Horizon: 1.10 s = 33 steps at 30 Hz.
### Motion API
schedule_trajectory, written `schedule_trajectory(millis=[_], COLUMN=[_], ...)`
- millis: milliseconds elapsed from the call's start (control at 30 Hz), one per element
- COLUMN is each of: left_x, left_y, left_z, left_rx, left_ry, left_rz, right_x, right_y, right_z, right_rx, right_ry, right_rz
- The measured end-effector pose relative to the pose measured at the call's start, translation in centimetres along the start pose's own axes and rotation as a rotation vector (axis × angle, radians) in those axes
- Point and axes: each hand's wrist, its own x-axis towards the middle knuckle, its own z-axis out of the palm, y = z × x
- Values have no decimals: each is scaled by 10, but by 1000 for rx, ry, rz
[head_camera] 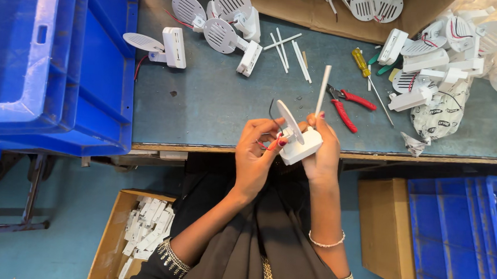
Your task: The person assembles white plastic electrical components by inserting white plastic rods into slots on circular housings. They retrieve rods from a cardboard box and place assembled units on the table.
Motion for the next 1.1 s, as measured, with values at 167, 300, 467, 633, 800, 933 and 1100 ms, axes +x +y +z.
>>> schedule_trajectory(millis=[167, 300, 467, 633, 800, 933, 1100], left_x=[11, 33, 51, 66, 65, 66, 61], left_y=[4, 17, 32, 41, 45, 48, 51], left_z=[-10, -25, -27, -29, -21, -14, -9], left_rx=[-192, 86, 23, 162, 138, -34, 204], left_ry=[36, -110, -370, -601, -463, -406, -335], left_rz=[-82, 82, -4, 126, 25, -139, 77], right_x=[17, 26, 37, 37, 41, 39, 40], right_y=[20, 37, 39, 41, 54, 63, 48], right_z=[-16, -29, -49, -60, -52, -46, -53], right_rx=[20, -7, 235, 486, 395, 349, 246], right_ry=[81, 13, -71, -169, -121, 36, -249], right_rz=[190, 355, 397, 485, 455, 426, 353])
